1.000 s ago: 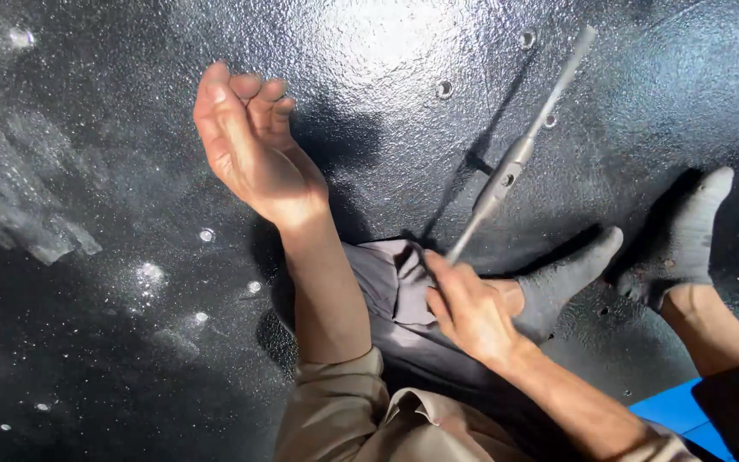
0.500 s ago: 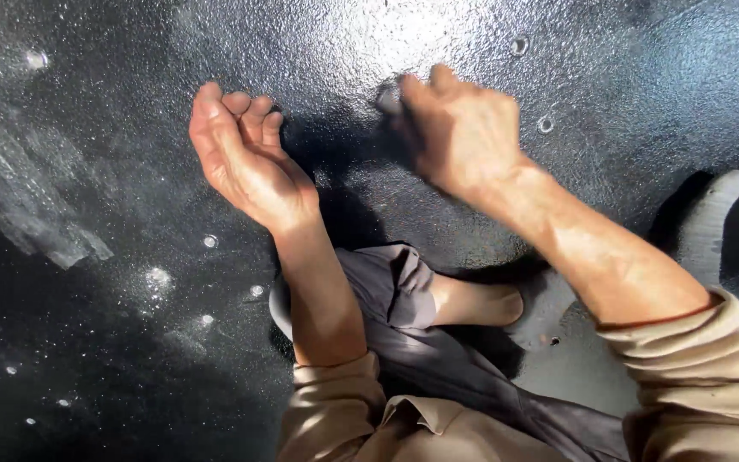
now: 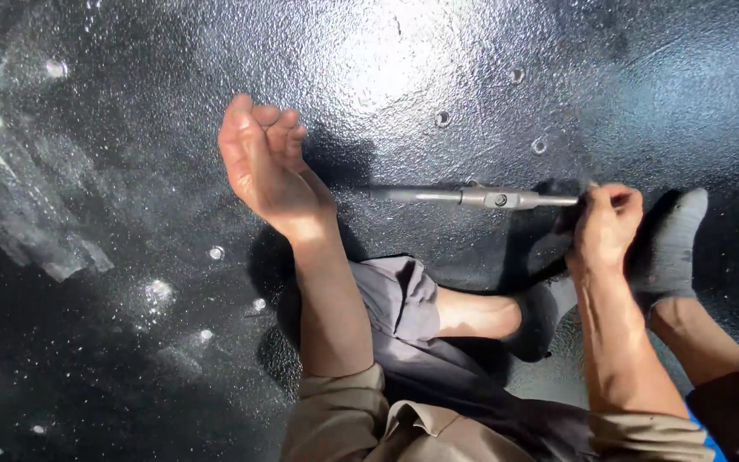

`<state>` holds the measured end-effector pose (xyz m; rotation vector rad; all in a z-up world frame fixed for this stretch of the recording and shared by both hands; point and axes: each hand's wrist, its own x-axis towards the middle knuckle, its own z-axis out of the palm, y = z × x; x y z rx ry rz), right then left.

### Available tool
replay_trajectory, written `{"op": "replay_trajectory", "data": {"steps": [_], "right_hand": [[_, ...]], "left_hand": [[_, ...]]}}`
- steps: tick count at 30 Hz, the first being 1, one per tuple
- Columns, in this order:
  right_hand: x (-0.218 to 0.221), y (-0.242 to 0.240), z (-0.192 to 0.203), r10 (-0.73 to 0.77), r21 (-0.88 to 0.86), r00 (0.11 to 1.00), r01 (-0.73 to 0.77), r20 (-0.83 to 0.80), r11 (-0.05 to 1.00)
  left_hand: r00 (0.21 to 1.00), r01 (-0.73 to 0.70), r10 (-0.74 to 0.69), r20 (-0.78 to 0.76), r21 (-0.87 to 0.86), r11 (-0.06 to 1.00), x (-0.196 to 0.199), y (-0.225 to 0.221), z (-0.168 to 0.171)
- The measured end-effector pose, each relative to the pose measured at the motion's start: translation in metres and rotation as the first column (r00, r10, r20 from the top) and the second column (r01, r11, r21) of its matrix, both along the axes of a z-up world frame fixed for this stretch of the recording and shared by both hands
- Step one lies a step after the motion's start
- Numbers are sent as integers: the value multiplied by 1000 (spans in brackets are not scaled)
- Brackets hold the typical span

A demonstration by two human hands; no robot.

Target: Cleaning or sizing holes in a large metal sheet using a manual hand reamer and tap handle.

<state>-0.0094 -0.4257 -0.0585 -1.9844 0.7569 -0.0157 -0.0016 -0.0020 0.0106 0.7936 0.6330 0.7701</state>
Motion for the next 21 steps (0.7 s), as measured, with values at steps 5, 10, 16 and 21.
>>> {"op": "replay_trajectory", "data": {"steps": [5,10,16,21], "right_hand": [[126,94,51,540,-117,840,-542,-55,832],[87,239,81,918,-387,397,-844,16,372],[-63,190,109,998,-260,61,-964,-27,52],[-40,97,116,703,36,640,-731,-311,682]], "left_hand": [[999,15,-14,-43,14,1000,-1,-8,10],[994,-35,35,-102,-1,999,4,3,8],[997,-79,80,7,-28,996,-3,13,0],[997,-47,44,-65,-45,998,1,2,8]]}}
